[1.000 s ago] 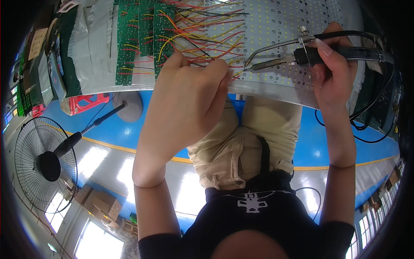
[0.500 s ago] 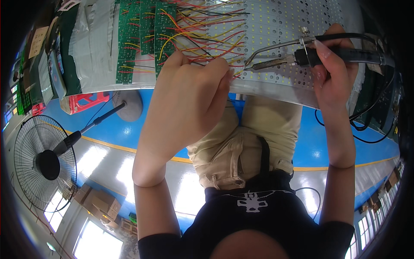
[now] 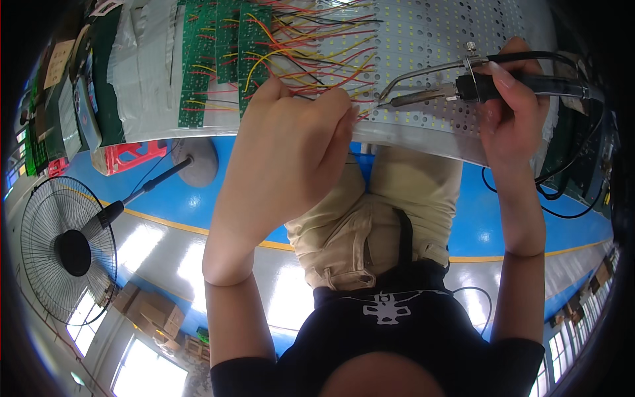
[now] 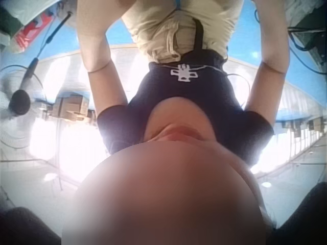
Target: The person solders various colored wires onto a circuit board assembly using a soldering iron and solder wire.
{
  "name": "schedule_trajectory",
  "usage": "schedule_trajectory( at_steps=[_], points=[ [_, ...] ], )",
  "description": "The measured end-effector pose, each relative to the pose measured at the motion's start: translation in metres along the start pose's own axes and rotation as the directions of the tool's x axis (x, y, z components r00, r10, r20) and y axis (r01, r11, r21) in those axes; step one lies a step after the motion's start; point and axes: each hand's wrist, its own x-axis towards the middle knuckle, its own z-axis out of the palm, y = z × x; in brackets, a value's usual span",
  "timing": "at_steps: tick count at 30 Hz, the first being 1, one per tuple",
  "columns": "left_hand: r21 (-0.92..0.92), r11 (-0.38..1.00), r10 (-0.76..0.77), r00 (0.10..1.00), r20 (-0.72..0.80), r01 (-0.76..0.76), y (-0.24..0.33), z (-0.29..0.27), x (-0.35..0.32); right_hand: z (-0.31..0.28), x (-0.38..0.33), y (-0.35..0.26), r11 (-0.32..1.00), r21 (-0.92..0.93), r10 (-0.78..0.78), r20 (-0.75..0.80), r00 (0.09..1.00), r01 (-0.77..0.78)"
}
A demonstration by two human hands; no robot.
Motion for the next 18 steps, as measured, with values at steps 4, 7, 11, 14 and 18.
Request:
schedule_trajectory(
  at_steps=[4, 7, 11, 14, 18],
  points=[
    [0.0, 1.0, 0.007, 1.0, -0.011, -0.007, 0.0, 0.001, 0.0, 0.0, 0.001, -0.001, 1.0, 0.006, 0.03, 0.006, 1.0, -0.03],
    [0.005, 1.0, 0.005, 1.0, 0.0, -0.005, 0.0, 0.0, -0.001, 0.0, 0.001, 0.0, 0.998, 0.056, 0.034, 0.005, 0.999, -0.035],
    [0.003, 1.0, -0.002, 1.0, -0.009, 0.002, 0.001, 0.0, -0.001, 0.0, 0.003, 0.0, 1.0, 0.03, 0.008, 0.008, 1.0, -0.008],
    [0.006, 1.0, -0.004, 1.0, -0.008, 0.004, 0.002, -0.001, -0.001, 0.001, 0.001, 0.003, 0.996, 0.086, 0.029, -0.017, 0.999, -0.027],
    [0.052, 0.998, -0.02, 1.0, -0.012, 0.021, 0.004, 0.0, -0.005, 0.01, 0.007, -0.002, 0.993, 0.114, -0.023, -0.106, 0.994, 0.035]
  ],
)
